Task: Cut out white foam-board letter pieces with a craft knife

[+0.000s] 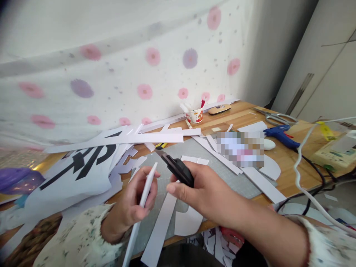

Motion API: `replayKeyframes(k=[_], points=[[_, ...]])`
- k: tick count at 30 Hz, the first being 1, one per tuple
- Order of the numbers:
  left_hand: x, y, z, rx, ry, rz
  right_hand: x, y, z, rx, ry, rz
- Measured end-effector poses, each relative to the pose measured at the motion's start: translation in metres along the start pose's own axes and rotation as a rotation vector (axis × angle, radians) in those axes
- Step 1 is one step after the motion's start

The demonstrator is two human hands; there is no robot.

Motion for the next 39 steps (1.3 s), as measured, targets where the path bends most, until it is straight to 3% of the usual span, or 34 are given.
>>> replayKeyframes(k=[5,8,13,18,21,24,28,33,39], points=[[-0.012,-0.013,0.012,-0.244,0.35,-0.081,0.005,0.002,0.021,-0.125,0.261,-0.001],[-0.02,-0.03,0.015,-0.305,0.449,-0.082,0.006,0.0,0.024,-0.145,0.333,0.063],[-0.025,-0.051,0.022,-0.107,0.165,-0.09,0.005,-0.006,0.02,-0.122,0.443,0.032],[-0.006,-0.054,0.032,0.062,-0.121,-0.149,0.001,-0.014,0.027,0.06,0.514,-0.12],[-0.002,-0.061,0.036,0.052,0.021,-0.106,0.0,-0.02,0.026,0.046,0.349,-0.183],[-0.011,-0.074,0.038,-0.108,0.257,-0.067,0.003,-0.025,0.017,-0.055,-0.034,-0.221],[-0.018,-0.086,0.043,-0.299,0.409,-0.082,0.004,-0.034,0.011,0.061,-0.46,-0.246],[-0.006,-0.083,0.048,-0.435,0.446,-0.047,0.003,-0.044,0.021,0.136,-0.671,-0.349],[-0.002,-0.077,0.053,-0.404,0.413,-0.042,0.005,-0.045,0.025,0.078,-0.793,-0.474]])
Point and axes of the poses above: each hand's wrist, its own y-axis towards the middle knuckle, its own z-axis out of the palm, x = y × z, the point moved 1 cm from there along y, towards the middle knuckle, and after that the axes turned 14 degrees about -z, right-handed, at the moved point
